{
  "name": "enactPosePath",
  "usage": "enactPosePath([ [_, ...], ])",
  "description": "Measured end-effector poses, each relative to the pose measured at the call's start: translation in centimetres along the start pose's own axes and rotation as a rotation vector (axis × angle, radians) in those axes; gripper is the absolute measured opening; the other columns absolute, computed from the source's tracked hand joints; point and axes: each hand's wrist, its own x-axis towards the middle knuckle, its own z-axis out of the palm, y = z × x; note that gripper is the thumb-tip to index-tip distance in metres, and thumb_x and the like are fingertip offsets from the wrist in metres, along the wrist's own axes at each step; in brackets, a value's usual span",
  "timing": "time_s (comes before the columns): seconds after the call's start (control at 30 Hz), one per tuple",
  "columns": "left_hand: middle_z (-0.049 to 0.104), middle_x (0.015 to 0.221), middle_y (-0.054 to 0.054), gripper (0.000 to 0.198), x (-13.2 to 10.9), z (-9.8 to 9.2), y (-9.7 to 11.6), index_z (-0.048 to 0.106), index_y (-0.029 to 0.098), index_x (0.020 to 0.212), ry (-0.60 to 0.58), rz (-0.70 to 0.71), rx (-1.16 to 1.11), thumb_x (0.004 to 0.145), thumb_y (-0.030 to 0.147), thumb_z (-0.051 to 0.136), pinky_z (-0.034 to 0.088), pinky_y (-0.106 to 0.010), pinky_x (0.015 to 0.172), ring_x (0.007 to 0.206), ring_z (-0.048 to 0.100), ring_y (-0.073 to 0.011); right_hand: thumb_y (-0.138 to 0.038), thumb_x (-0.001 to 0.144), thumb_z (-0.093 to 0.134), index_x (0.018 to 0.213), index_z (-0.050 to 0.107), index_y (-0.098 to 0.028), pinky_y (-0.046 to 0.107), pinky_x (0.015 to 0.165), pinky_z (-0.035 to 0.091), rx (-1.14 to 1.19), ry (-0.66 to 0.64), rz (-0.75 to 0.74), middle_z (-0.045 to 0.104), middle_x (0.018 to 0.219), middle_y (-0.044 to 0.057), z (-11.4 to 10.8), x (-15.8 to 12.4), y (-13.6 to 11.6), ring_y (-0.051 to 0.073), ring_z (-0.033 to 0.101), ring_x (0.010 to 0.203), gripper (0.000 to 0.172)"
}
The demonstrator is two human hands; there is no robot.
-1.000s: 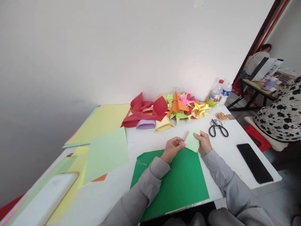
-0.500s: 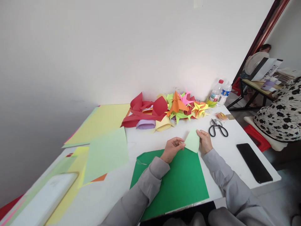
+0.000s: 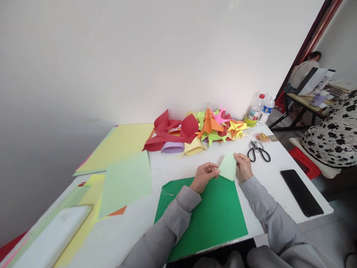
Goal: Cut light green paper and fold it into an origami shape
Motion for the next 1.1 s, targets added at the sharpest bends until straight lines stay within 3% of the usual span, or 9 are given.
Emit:
enactPosePath([
  [0.33,0.06,0.053,0.001,0.025,-0.1,0.0,0.0,0.064,0.015,0.067,-0.012,-0.009,0.078,0.062,0.035,0.077,0.041,-0.025,0.055,0.052,0.053,-0.011,-0.04,0.057,0.079,0.055,0.06,-0.019,0.024,0.052,0.036,0.076,-0.009,0.03,0.05,0.051,-0.006,0.0,0.1,-0.2,0.009,0.042,0.049,0.028],
  [0.57,0.06,0.059,0.002,0.03,-0.1,0.4,-0.1,0.066,0.014,0.073,0.013,-0.011,0.031,0.058,0.036,0.08,0.04,-0.024,0.055,0.055,0.051,-0.0102,-0.042,0.06,0.077,0.06,0.064,-0.019,0.025,0.051,0.037,-0.003,-0.114,0.045,0.056,0.054,-0.004,0.3,-0.4,0.5,0.011,0.045,0.05,0.027],
  [0.8,0.052,0.052,0.004,0.031,-0.3,0.6,-0.1,0.06,0.014,0.059,-0.103,0.011,0.052,0.061,0.039,0.077,0.035,-0.023,0.051,0.051,0.044,-0.0089,-0.042,0.065,0.074,0.066,0.066,-0.02,0.024,0.048,0.035,-0.171,-0.265,0.027,0.059,0.058,-0.002,1.1,-1.8,0.7,0.012,0.046,0.051,0.023],
  [1.1,0.055,0.054,0.002,0.029,-0.3,0.3,-0.4,0.061,0.013,0.06,-0.172,-0.013,0.053,0.063,0.038,0.076,0.038,-0.024,0.053,0.053,0.047,-0.01,-0.039,0.065,0.074,0.06,0.066,-0.02,0.025,0.052,0.037,-0.208,-0.277,0.004,0.06,0.058,-0.001,1.0,-1.8,0.6,0.013,0.048,0.054,0.021],
])
